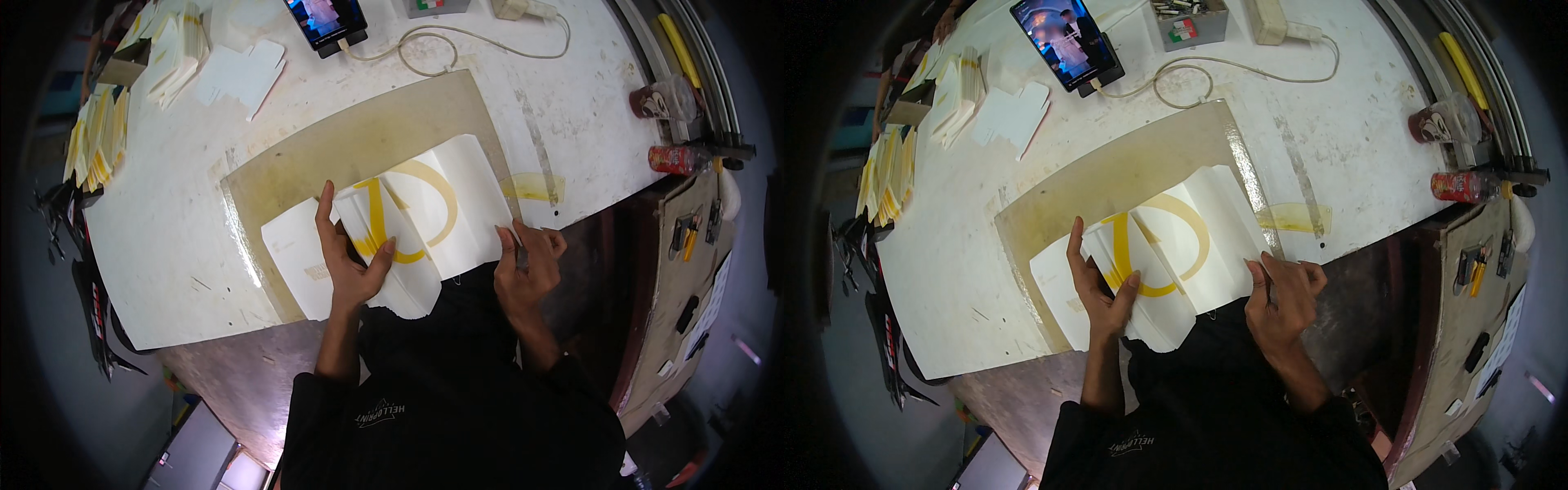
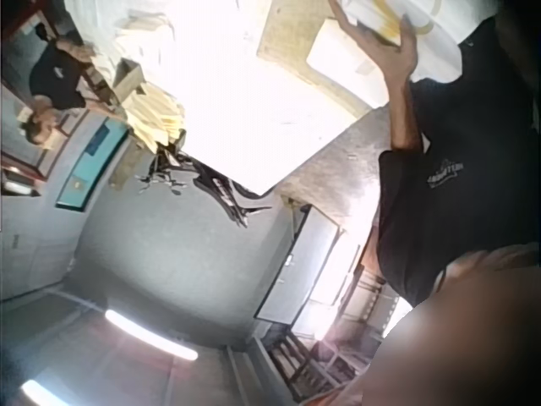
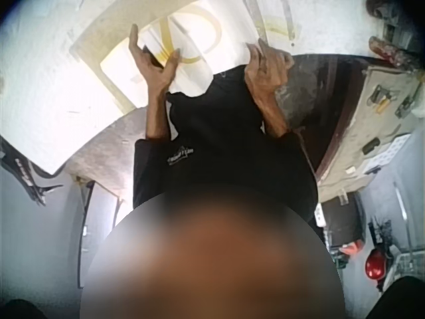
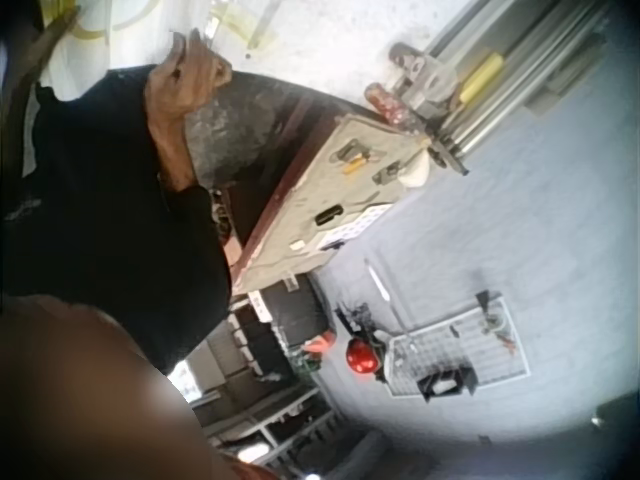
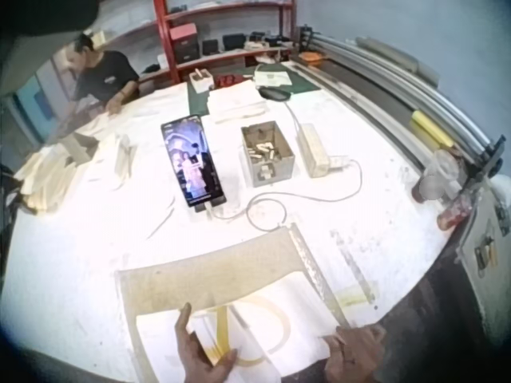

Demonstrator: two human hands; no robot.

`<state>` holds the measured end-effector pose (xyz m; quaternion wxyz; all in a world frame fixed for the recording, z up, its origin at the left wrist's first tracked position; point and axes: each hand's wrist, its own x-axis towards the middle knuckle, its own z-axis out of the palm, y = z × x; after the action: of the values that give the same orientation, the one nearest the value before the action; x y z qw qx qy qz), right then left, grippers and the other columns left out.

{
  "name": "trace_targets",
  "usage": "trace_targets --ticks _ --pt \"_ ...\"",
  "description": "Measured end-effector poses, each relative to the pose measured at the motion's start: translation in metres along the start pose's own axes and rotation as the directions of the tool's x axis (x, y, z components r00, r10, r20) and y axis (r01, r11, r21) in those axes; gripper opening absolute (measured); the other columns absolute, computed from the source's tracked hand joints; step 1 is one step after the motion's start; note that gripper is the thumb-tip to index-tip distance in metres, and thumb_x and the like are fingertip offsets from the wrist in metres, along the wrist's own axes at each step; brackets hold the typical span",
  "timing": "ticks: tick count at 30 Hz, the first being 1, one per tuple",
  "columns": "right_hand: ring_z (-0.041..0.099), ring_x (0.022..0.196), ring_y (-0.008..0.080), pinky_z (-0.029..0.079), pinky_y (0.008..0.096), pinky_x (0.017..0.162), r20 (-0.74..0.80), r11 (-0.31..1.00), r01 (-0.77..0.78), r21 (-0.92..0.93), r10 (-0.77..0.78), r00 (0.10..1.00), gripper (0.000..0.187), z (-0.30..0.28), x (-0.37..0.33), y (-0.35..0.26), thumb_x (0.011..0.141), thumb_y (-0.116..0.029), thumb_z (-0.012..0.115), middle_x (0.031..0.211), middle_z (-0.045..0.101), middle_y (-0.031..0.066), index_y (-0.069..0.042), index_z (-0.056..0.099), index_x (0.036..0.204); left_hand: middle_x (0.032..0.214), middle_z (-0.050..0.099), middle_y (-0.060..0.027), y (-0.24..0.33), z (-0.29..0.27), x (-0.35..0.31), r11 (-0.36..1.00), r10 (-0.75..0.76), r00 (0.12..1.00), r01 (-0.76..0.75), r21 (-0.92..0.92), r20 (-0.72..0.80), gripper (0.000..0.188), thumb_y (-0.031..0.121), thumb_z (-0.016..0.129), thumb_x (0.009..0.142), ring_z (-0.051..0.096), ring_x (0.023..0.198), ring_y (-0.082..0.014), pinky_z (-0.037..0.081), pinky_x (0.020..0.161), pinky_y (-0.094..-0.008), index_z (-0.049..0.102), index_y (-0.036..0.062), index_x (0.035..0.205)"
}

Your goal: The person folds white paper sheets with yellow printed markings on a workbench. They align edges, press folds, and stack the folded sheets. A smartphone is visible on the table but not interacted with.

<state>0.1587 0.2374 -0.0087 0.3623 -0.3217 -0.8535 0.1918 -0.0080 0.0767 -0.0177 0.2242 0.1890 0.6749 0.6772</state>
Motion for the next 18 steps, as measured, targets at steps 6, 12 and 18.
trace_targets --ticks 6,12,18 --pt "0.068 0.077 0.0215 0.04 0.0417 0.091 0.032 1.0 -0.018 0.007 0.017 0.999 0.014 -0.002 -0.009 0.009 0.081 0.001 0.077 0.08 0.071 0.0063 -0.002 0.07 0.093 0.121 0.061 -0.0192 0.002 0.001 -0.001 1.0 -0.005 1.0 0.005 -0.003 -0.003 0.102 0.005 0.072 0.077 0.062 0.11 -0.0262 0.049 0.099 -0.0384 0.012 0.0054 0.158" --pt "0.056 0.118 0.0367 0.038 0.0474 0.098 0.096 0.987 0.141 -0.07 -0.134 0.986 0.007 -0.012 0.001 -0.002 0.087 -0.014 0.076 0.121 0.063 0.0212 -0.007 0.074 0.09 0.115 0.063 -0.019 0.001 0.001 0.0 0.999 0.044 0.999 -0.044 0.013 0.02 0.101 -0.002 0.069 0.08 0.065 0.103 -0.0239 0.052 0.092 -0.0355 0.007 0.0041 0.158" --pt "0.051 0.119 0.0369 0.037 0.0474 0.098 0.165 0.977 0.156 0.143 -0.179 0.97 0.041 -0.012 0.0 0.009 0.091 -0.046 0.07 0.129 0.058 0.021 -0.006 0.075 0.098 0.116 0.063 -0.0192 -0.002 -0.001 -0.001 0.998 0.059 0.998 -0.06 0.034 0.025 0.1 -0.001 0.07 0.08 0.065 0.103 -0.0236 0.051 0.092 -0.035 0.007 0.0032 0.158"
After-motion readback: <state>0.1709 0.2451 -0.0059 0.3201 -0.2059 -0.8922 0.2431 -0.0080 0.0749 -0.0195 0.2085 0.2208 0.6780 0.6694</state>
